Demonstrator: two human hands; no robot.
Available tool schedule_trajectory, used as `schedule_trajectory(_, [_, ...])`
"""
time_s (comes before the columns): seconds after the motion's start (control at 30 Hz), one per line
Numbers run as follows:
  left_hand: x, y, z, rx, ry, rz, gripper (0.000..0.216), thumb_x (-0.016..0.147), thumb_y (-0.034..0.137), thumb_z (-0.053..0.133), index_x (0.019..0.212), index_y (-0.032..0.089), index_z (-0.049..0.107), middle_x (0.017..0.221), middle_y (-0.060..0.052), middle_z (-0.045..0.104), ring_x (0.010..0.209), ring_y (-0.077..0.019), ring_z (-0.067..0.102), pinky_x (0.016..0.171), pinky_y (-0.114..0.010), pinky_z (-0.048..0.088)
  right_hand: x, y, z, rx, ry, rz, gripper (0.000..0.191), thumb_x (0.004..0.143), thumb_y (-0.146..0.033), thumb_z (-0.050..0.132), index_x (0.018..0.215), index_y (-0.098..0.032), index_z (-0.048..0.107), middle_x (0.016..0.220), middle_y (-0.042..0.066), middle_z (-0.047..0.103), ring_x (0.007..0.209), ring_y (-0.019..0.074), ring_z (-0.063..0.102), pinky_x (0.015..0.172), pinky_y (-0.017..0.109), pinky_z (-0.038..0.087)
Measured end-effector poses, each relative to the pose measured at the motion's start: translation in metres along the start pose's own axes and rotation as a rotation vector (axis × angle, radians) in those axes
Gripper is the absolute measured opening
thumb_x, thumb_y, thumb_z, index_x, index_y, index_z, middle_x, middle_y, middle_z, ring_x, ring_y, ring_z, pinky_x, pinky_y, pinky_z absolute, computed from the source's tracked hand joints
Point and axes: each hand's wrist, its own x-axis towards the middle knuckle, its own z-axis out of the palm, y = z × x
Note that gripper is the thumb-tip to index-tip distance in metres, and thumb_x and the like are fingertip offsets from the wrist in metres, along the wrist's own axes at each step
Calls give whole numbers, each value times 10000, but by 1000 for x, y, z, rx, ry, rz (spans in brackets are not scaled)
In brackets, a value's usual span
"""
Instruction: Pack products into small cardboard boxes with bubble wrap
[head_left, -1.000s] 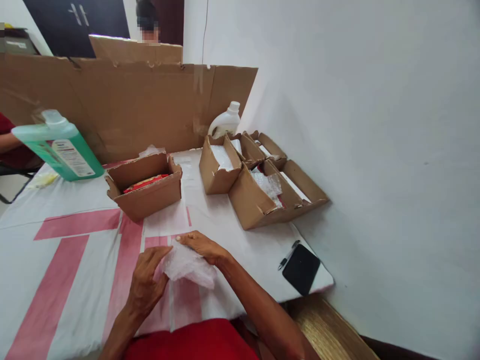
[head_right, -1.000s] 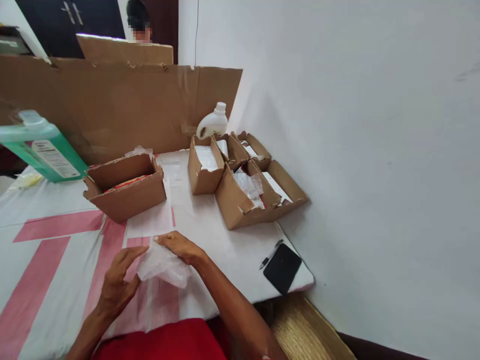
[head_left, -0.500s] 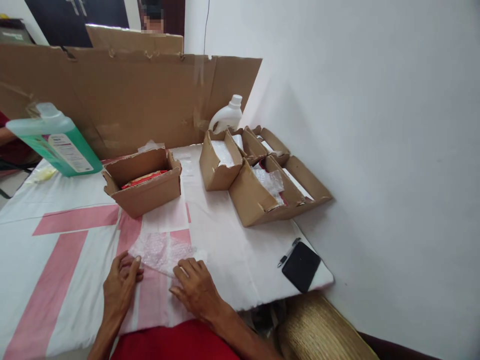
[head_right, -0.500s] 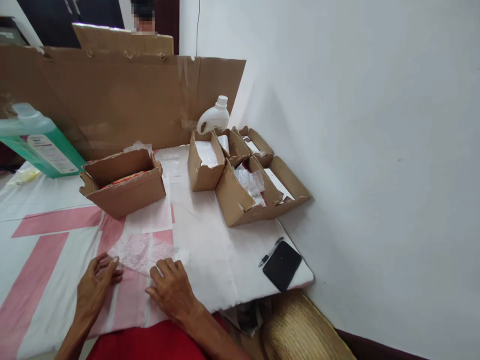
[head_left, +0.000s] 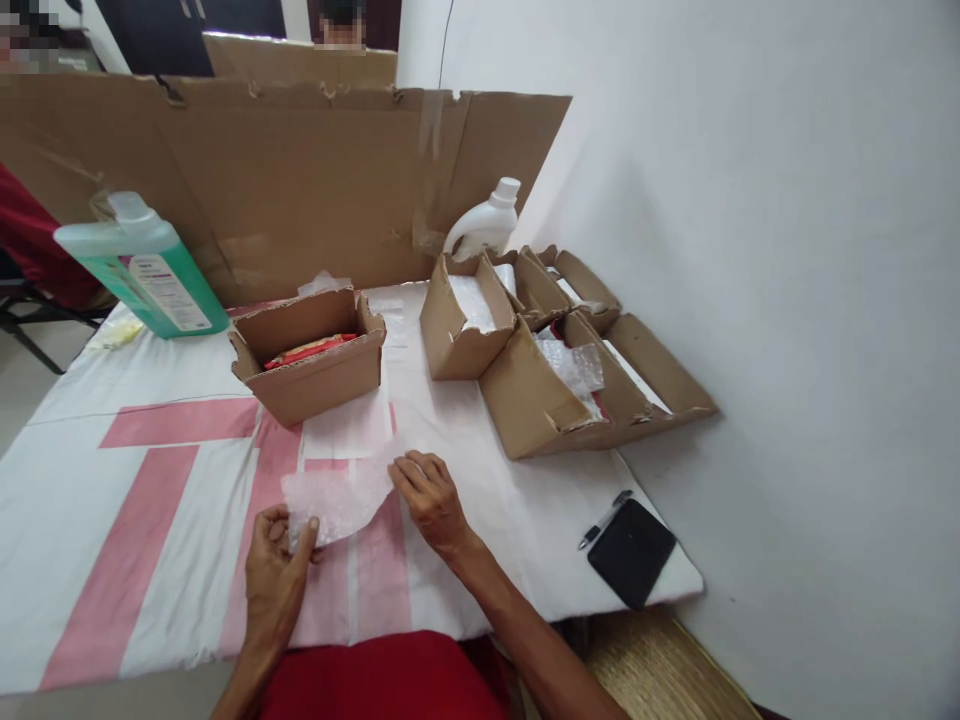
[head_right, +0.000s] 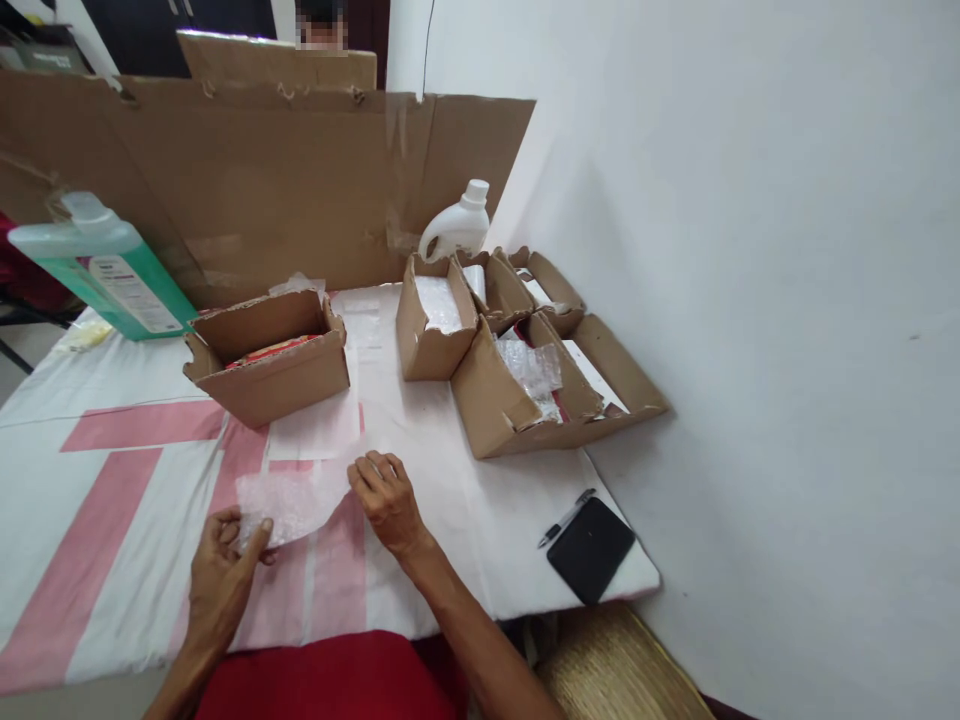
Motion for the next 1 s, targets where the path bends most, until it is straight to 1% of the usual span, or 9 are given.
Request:
schedule_trajectory(0.17, [-22,-22,-2,-84,-190,-223,730,628,590,834,1124,238,431,897,-18,699,712,-233,731,642,-360,611,-18,-7,-2,5,-66,45,510,899,9,431,1363,-126,593,1358,189,646,1317,310,530,1013,489,468])
schedule_trajectory(0.33, [-26,-21,-17,-54,-368,-254,695,664,605,823,1123,233,456,802,22,693,754,-247,748,746,-369,617,-40,-70,-11,265,-242,-105,639,892,-452,651,1402,-95,506,1300,189,638,1168,331,561,955,479,495])
schedule_trajectory(0.4, [-26,-16,-22,-46,-420,-255,736,672,628,808,1179,220,463,828,2,713,783,-257,751,742,-369,617,-44,-88,0,290,-262,-80,535,910,-410,644,1345,-119,536,1149,148,680,1020,289,597,849,424,520])
schedule_trajectory(0.5, [-22,-8,-26,-5,-528,-197,711,728,621,763,1247,203,515,948,-63,747,823,-267,750,737,-383,616,-47,-94,20,341,-159,37,266,939,-191,531,1190,-160,613,933,89,691,851,240,600,746,358,515])
schedule_trajectory(0.57, [-15,-5,-25,75,-507,-46,581,773,580,735,1193,205,589,939,-68,742,801,-250,737,718,-373,606,-46,-88,23,479,-75,184,242,943,-148,478,1118,-184,642,916,77,700,835,221,615,748,335,520])
schedule_trajectory(0.67, [0,-4,-17,268,-307,362,457,829,467,716,1197,218,610,934,-51,711,762,-202,691,691,-340,578,-39,-75,15,688,-39,483,191,953,-169,481,1004,-205,662,868,36,697,779,189,627,734,300,507])
schedule_trajectory(0.77, [13,-5,-1,442,-334,793,270,915,317,642,1172,237,644,978,-54,706,845,-188,682,757,-326,563,-30,-64,6,738,-80,669,126,921,-201,547,1003,-213,643,725,-32,607,646,159,560,653,270,466])
schedule_trajectory(0.87, [24,-8,15,613,-445,1094,253,931,247,621,1179,247,672,1086,-75,728,1022,-224,684,875,-364,542,-24,-58,8,702,-75,730,201,886,-198,580,1085,-209,606,705,-51,567,614,156,544,623,266,473])
schedule_trajectory(1.0, [38,-15,26,784,-524,1217,309,933,206,596,1237,221,649,1169,-104,724,1084,-246,666,918,-398,514,-27,-57,12,466,36,655,362,917,-170,543,1278,-181,530,1005,79,659,865,227,654,779,359,568])
